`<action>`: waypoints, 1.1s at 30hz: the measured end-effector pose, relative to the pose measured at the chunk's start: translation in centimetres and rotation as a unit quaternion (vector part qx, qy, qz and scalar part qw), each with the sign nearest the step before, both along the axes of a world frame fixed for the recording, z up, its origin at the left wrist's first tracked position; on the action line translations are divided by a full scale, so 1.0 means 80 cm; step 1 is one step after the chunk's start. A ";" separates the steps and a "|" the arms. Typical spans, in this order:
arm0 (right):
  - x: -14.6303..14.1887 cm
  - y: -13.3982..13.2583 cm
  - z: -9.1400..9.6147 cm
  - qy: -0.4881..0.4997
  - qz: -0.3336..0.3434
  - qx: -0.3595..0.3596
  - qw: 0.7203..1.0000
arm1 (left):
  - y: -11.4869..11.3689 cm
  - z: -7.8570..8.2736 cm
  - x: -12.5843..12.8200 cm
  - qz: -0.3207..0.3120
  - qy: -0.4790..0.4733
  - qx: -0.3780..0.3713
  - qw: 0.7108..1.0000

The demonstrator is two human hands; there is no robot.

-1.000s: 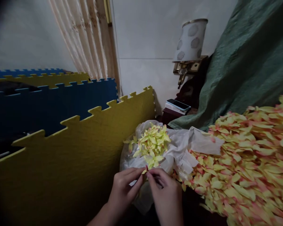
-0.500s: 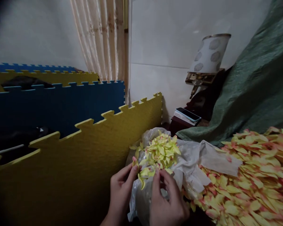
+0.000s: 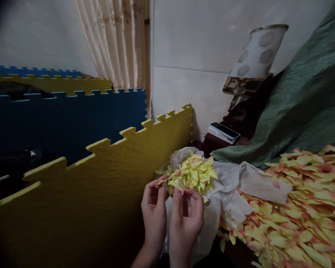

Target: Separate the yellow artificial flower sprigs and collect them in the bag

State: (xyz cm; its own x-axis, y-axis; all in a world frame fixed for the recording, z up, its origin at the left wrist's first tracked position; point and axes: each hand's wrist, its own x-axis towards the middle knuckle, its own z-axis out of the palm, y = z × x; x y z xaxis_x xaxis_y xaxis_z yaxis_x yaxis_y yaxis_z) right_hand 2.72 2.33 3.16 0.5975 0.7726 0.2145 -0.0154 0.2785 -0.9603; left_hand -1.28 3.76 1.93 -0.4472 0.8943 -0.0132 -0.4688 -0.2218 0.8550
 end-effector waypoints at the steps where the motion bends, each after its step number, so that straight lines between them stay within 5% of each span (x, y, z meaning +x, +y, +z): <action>1: 0.000 -0.001 0.001 -0.014 0.008 0.001 1.000 | -0.002 0.000 0.001 -0.007 0.012 -0.002 1.000; 14: 0.033 -0.001 -0.021 -0.192 0.026 0.002 0.981 | -0.011 -0.008 0.002 -0.069 -0.013 0.004 0.998; 19: 0.037 -0.008 -0.020 -0.124 -0.013 -0.005 0.992 | -0.011 -0.014 0.014 -0.019 0.006 0.016 1.000; 25: 0.024 -0.002 -0.016 -0.037 -0.103 0.012 0.994 | -0.006 -0.005 0.030 -0.030 -0.038 -0.037 0.998; 30: 0.037 0.004 -0.029 0.141 -0.015 -0.004 0.990 | 0.006 0.002 0.038 -0.005 -0.060 -0.089 0.994; 33: 0.086 0.007 -0.053 0.126 0.006 0.023 0.992 | 0.019 0.000 0.041 0.017 -0.061 -0.084 0.994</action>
State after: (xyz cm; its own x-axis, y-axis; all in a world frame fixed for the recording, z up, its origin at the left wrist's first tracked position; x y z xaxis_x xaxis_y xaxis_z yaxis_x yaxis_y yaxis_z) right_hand 9.57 2.91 -1.07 0.6278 0.7726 0.0946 -0.2570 0.3204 -0.9117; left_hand 2.03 5.28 1.92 -0.4627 0.8596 -0.2168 -0.5657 -0.0980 0.8188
